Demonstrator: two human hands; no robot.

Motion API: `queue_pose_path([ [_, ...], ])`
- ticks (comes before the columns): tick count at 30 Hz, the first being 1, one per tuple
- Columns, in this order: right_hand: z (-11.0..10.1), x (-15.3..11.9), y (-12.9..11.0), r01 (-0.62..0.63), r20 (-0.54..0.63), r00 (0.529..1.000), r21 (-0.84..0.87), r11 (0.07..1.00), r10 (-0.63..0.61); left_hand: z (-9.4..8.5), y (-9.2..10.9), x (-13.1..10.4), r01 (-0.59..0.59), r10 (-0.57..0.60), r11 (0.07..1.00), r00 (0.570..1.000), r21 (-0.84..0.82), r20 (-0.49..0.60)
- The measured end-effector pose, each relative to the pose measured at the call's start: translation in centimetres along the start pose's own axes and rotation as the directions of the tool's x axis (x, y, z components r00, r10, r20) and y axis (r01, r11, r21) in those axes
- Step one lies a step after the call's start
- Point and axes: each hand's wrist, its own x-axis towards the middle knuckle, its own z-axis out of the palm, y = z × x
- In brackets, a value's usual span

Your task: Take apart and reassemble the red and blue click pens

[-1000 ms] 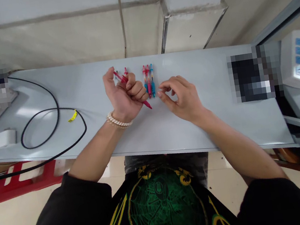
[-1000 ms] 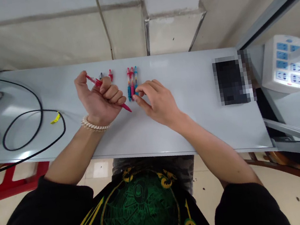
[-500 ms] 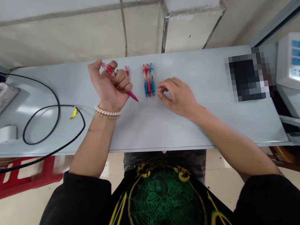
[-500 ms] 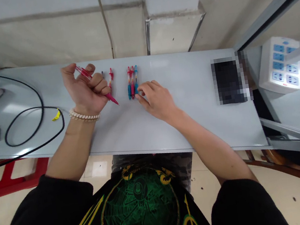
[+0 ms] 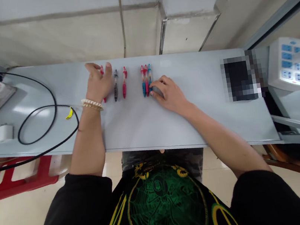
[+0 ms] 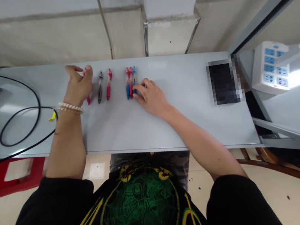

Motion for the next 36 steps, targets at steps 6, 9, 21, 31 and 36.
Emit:
queue_pose_path([
  [6,0.1,0.2,-0.2,-0.006,0.005,1.0,-0.031,0.999,0.006,-0.7,1.5,-1.9,0.076,-0.06,0.976,0.995,0.206,-0.082],
  [9,0.1,0.3,-0.2,-0.01,0.002,1.0,-0.02,1.0,0.01,-1.1,1.1,-2.6,0.074,-0.06,0.935,0.997,0.347,-0.051],
  [21,0.2,1.0,0.7,-0.097,-0.032,0.995,0.061,0.993,0.099,0.4,-0.4,-6.0,-0.076,0.055,0.961,0.995,0.267,0.087],
  [31,0.5,0.6,2.2,-0.125,-0.177,0.964,0.364,0.923,0.2,0.2,-1.1,-5.8,-0.089,0.079,0.969,0.996,0.23,0.049],
  [36,-0.3,-0.1,0.4,-0.09,-0.127,0.973,0.554,0.827,0.191,1.2,1.1,-6.2,-0.141,0.14,0.99,0.989,-0.02,-0.043],
])
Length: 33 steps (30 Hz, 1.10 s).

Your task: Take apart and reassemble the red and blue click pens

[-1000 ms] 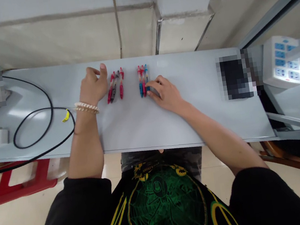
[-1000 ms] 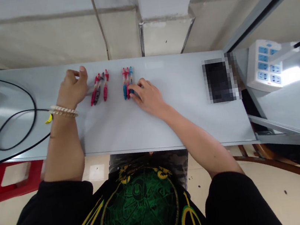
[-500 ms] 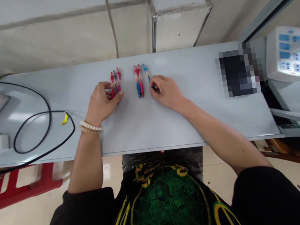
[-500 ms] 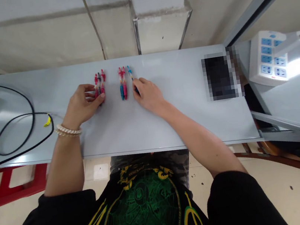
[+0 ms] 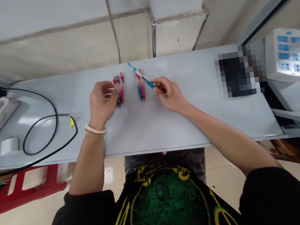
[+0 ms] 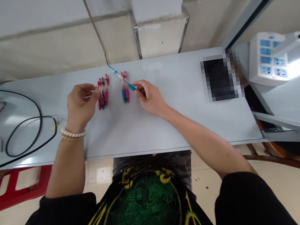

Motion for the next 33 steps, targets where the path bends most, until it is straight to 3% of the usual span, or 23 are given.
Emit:
queue_pose_path([
  [2,0.0,-0.4,-1.4,0.026,0.08,0.996,0.068,0.997,-0.031,1.0,1.4,-0.1,0.087,-0.043,0.95,0.988,-0.299,0.151],
  [5,-0.2,-0.6,-3.1,-0.011,0.153,0.988,0.196,0.981,-0.019,3.0,3.2,-0.2,0.169,-0.001,0.839,0.951,-0.518,0.31],
  [9,-0.7,-0.4,-4.0,-0.192,0.237,0.966,0.402,0.895,0.101,5.2,4.2,-0.1,0.137,0.056,0.754,0.961,-0.642,0.27],
  [11,-0.9,-0.4,-4.0,-0.218,0.255,0.96,0.429,0.877,0.113,6.0,3.9,-0.2,0.123,0.051,0.726,0.971,-0.676,0.231],
  [16,-0.4,-0.8,-3.1,0.025,0.023,0.999,0.16,0.987,-0.029,7.2,2.7,-1.0,0.097,0.008,0.741,0.988,-0.664,0.153],
  [19,0.1,-1.1,-2.6,0.218,-0.092,0.971,-0.033,0.975,-0.22,7.5,2.4,-1.4,0.094,-0.041,0.677,0.995,-0.73,0.09],
  [21,0.2,-1.3,-2.7,0.275,-0.139,0.95,-0.047,0.96,-0.278,7.4,2.4,-1.4,0.08,-0.051,0.62,0.997,-0.781,0.062],
  [23,0.1,-1.3,-3.2,0.215,-0.147,0.966,0.008,0.977,-0.211,7.3,2.4,-1.3,0.072,-0.046,0.585,0.997,-0.808,0.056],
  [25,-0.2,-1.4,-3.8,0.074,-0.085,0.994,0.064,0.995,-0.068,7.1,2.2,-1.2,0.071,-0.037,0.575,0.997,-0.815,0.061],
  [30,-0.4,-1.3,-4.4,0.123,-0.142,0.985,0.147,0.981,-0.102,7.0,2.0,-1.1,0.062,-0.044,0.607,0.998,-0.793,0.044],
  [33,-0.3,-1.3,-4.5,0.007,-0.09,0.996,0.232,0.973,0.014,7.0,2.1,-1.1,0.072,-0.055,0.618,0.997,-0.783,0.048],
])
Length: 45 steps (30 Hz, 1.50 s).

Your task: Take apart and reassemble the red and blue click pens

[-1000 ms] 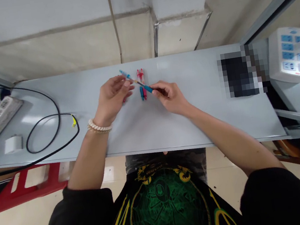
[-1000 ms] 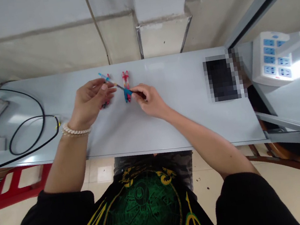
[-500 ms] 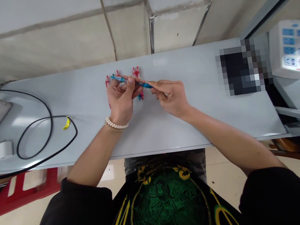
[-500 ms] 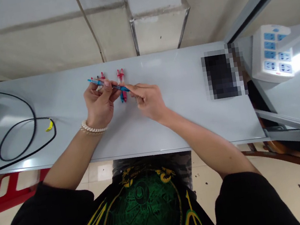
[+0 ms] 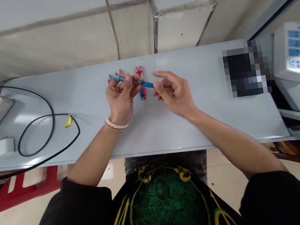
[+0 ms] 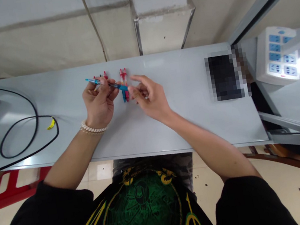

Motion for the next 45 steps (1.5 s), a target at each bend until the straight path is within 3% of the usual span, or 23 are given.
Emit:
queue_pose_path([
  [5,0.1,0.0,-0.3,0.097,-0.047,0.994,0.027,0.995,-0.096,0.1,0.2,-0.1,-0.006,0.006,1.0,1.0,-0.007,-0.001],
  [9,-0.1,0.0,-0.5,-0.038,-0.004,0.999,0.051,0.998,0.038,0.2,0.3,-0.2,0.008,-0.008,1.0,1.0,-0.005,0.006],
  [14,-0.1,-0.1,-0.5,0.101,-0.049,0.994,0.015,0.995,-0.101,0.1,0.2,-0.2,0.006,-0.005,1.0,1.0,-0.018,0.014],
  [19,0.0,-0.2,-0.3,-0.022,0.029,0.999,0.022,1.0,0.022,0.2,0.2,-0.4,0.015,-0.015,1.0,0.999,0.014,0.043],
  [24,-0.5,0.1,-0.2,0.147,-0.011,0.989,-0.143,0.979,-0.15,0.1,0.4,-0.1,0.03,-0.029,0.998,0.999,0.059,-0.015],
  [27,-0.9,0.2,-0.1,0.164,0.059,0.986,-0.216,0.962,-0.155,-0.2,0.4,0.3,0.037,-0.034,0.998,0.999,0.06,-0.037],
  [30,-1.0,0.2,-0.2,0.14,0.206,0.974,-0.201,0.969,-0.098,-0.3,0.3,0.3,0.043,-0.041,0.996,0.999,0.078,-0.031],
  [36,-1.0,0.1,-0.8,-0.129,0.442,0.886,-0.048,0.991,0.137,0.1,0.4,-0.2,0.062,-0.064,0.996,0.998,0.069,0.015],
  [40,-1.5,0.3,-0.9,-0.19,0.502,0.843,-0.06,0.98,0.194,-0.5,0.5,0.6,0.136,-0.135,0.991,0.99,0.019,-0.046],
  [45,-1.7,0.4,-0.7,-0.186,0.508,0.839,-0.066,0.98,0.194,-2.0,0.2,2.0,0.243,-0.247,0.968,0.966,-0.068,-0.069],
])
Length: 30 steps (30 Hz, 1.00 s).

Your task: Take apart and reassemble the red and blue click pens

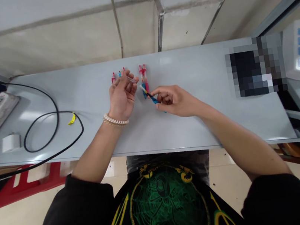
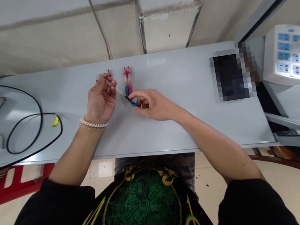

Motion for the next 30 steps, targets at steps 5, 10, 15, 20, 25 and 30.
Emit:
queue_pose_path([
  [5,0.1,0.2,0.4,0.035,-0.042,0.999,0.014,0.999,-0.034,0.3,-0.1,-0.2,0.03,-0.031,1.0,0.999,0.005,0.037],
  [10,0.2,0.3,0.6,0.02,-0.095,0.995,0.093,0.996,-0.011,0.5,0.0,-0.3,0.096,-0.096,0.993,0.995,-0.069,0.002],
  [15,0.2,0.3,0.4,-0.007,-0.119,0.993,0.089,0.996,0.018,-0.1,-0.3,0.1,0.045,-0.045,0.997,0.999,-0.057,-0.005],
  [20,0.2,0.3,0.1,0.004,-0.121,0.993,0.11,0.994,0.01,0.1,-0.4,-0.5,0.012,-0.013,1.0,0.999,-0.029,-0.034],
  [25,0.2,0.1,-0.1,0.006,-0.092,0.996,0.109,0.994,0.005,0.2,-0.7,-0.4,-0.003,-0.002,0.998,0.996,-0.056,-0.093],
  [30,0.3,0.1,-0.2,-0.019,-0.069,0.997,0.1,0.995,0.026,0.3,-1.0,-0.5,0.001,-0.002,1.0,0.999,-0.03,-0.035],
])
